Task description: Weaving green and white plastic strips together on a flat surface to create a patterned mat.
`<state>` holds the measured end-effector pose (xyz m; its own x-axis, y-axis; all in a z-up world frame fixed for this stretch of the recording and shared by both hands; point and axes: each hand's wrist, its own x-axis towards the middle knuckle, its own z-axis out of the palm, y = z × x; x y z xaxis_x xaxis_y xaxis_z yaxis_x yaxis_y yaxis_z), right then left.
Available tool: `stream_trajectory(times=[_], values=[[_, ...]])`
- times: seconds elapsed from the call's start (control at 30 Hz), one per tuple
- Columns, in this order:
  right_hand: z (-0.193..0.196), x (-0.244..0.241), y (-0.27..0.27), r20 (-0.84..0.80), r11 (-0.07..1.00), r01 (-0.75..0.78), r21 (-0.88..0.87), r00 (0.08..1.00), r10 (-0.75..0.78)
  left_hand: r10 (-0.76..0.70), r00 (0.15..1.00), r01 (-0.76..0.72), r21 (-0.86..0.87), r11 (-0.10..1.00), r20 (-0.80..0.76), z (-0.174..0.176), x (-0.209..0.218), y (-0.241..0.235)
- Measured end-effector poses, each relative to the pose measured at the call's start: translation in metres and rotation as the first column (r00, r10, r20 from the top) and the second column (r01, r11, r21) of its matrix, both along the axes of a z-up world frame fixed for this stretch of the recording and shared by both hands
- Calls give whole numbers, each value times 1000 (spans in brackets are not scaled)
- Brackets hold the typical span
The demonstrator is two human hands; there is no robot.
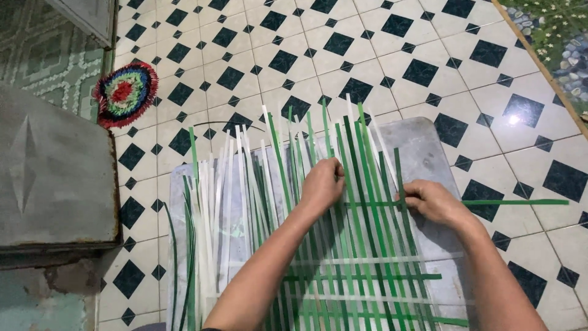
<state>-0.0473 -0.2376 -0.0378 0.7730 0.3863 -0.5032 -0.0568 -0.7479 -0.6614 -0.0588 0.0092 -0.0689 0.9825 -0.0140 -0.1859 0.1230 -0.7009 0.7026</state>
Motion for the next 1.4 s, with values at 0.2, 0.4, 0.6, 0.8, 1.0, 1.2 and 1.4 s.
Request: stream_trajectory(times=[0.2,0.4,0.6,0.8,1.0,1.2,1.4], values=[[-2,-3,-4,64,991,-63,-118,995,71,-19,994,44,246,968,-104,-6,-2,0],[-4,0,-1,107,995,-48,-92,993,58,-23,996,44,269,962,-81,10,-5,-10],[-24,4,-7,-52,1000,21,-2,998,-21,-204,956,275,391,878,-212,30,-12,-11],[-36,9,-11,-21,999,-19,-36,1000,18,-367,869,479,376,794,-331,29,-12,-3],[-31,8,-9,-26,992,-30,-120,999,28,-89,972,160,328,931,-219,-7,-5,-10],[-81,17,-29,167,988,-154,-26,974,156,74,993,-37,361,932,-92,-13,1,-22],[-46,7,-14,23,997,-34,-73,999,35,57,997,-42,281,959,-44,0,17,-18]])
